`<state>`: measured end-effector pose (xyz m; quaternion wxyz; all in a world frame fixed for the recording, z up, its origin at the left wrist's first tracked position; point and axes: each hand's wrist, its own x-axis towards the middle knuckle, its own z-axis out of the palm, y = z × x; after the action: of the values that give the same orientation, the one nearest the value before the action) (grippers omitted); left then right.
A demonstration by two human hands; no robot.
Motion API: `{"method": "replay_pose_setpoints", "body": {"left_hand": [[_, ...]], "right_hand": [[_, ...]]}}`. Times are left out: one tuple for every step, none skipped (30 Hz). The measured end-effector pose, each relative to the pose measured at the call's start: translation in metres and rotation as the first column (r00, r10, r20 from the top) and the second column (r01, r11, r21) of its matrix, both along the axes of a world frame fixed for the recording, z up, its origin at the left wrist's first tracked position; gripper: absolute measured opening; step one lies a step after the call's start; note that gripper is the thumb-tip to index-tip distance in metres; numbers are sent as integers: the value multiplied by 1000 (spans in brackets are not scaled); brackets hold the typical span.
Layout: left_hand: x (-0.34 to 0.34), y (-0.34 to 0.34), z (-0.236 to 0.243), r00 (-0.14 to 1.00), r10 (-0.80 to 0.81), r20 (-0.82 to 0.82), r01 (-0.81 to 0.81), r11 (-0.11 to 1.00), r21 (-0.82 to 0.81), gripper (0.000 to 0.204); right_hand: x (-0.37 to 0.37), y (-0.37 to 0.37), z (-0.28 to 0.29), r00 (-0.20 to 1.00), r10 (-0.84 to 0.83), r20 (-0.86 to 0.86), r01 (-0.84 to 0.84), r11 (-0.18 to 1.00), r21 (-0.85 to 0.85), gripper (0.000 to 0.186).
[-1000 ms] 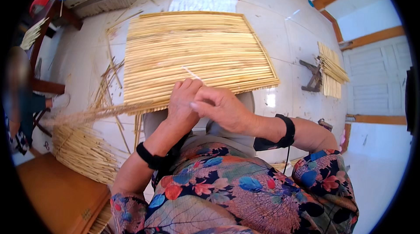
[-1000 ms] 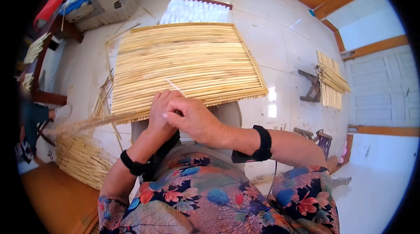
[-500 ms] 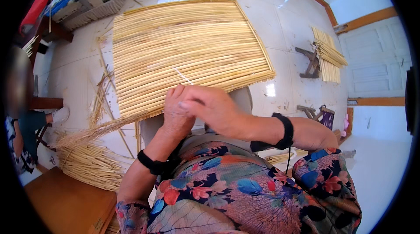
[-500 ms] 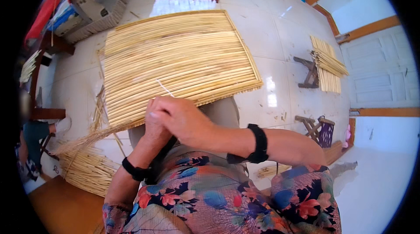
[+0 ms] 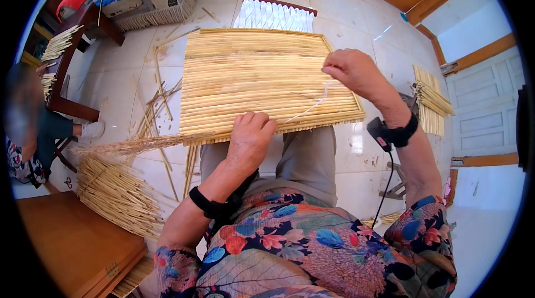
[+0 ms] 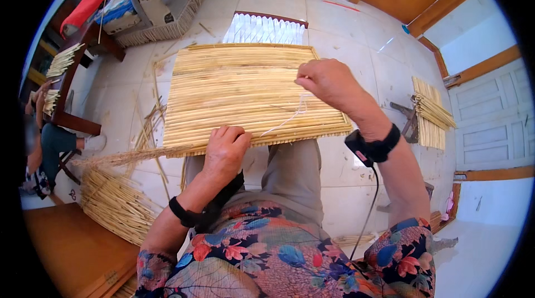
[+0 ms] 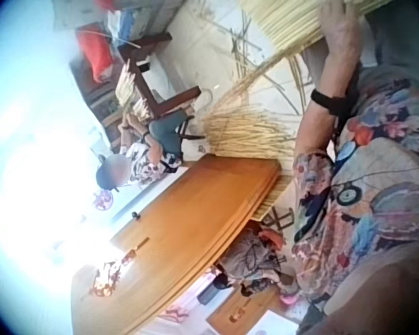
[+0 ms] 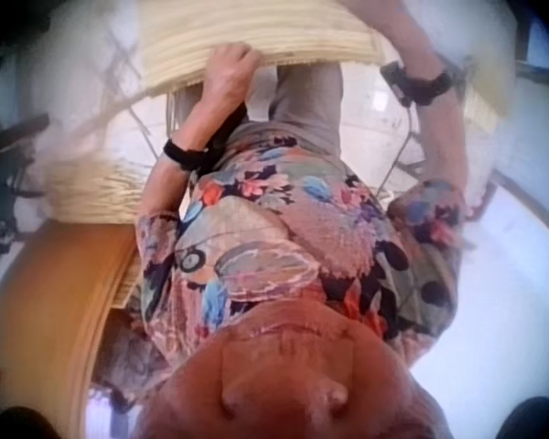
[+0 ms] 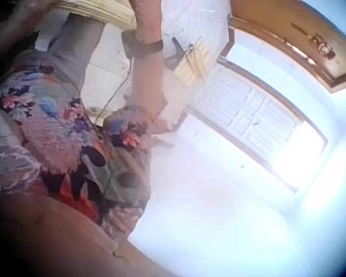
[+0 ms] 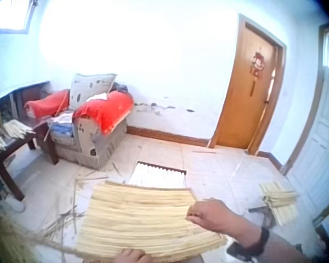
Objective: The person weaves thin wooden sticks together using white string to form a rectangular mat, repeatedly threading the string around each stick and pulling it tight to secure them in a row.
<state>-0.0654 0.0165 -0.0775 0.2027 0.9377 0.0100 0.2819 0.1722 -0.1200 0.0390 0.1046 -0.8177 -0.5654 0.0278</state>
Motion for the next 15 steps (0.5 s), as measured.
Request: {"method": "replay_pose_setpoints", "body": {"left_hand": [[0,1,2,1000,-2,3,2,1000,0,20],[-1,2,6,999,4,-42,-4,1000,3,20],[-2,2,10,996,10,-87,-10,1000,6,20],[-4,3,12,996,9,-85,-9,1000,2,20],[-5,2,13,997,22,-70,-22,1000,3,17],[-5,2,14,998,34,-55,-34,999,5,14],[-7,3,12,997,36,-66,-36,999,1,14],[-7,4,10,998,34,-47,-36,999,-37,14],[-7,6,9,999,33,-26,-35,997,-75,14],[-8,7,9,999,32,-35,-35,996,-78,14],[-9,9,11,999,13,-38,-18,993,-117,19],[-9,10,12,999,-6,-39,0,988,-155,24],[-9,10,15,999,-6,-47,-1,988,-157,24],[-9,10,18,996,0,-89,-13,989,-149,24],[-8,9,21,991,5,-130,-23,990,-141,23]], "right_hand": [[3,4,-9,1000,-2,3,2,1000,0,8],[5,6,-19,996,83,13,-83,996,23,8],[6,7,-27,986,167,26,-168,985,46,10],[-1,10,-31,986,166,26,-167,985,41,10],[-11,10,-35,988,139,-71,-135,989,66,13],[-18,10,-39,979,112,-168,-99,991,87,16],[-24,12,-47,963,211,-170,-202,977,69,20],[-31,11,-52,961,211,-180,-202,977,67,20],[-40,10,-56,936,287,-204,-290,957,15,21],[-48,9,-58,905,358,-231,-375,927,-33,22],[-54,6,-64,899,385,-210,-391,920,14,21],[-55,6,-64,897,383,-218,-390,921,13,21],[-55,7,-63,900,393,-189,-411,910,-63,20],[-57,7,-61,900,404,-160,-426,894,-139,18],[-58,5,-59,900,402,-168,-425,895,-137,18]]}}
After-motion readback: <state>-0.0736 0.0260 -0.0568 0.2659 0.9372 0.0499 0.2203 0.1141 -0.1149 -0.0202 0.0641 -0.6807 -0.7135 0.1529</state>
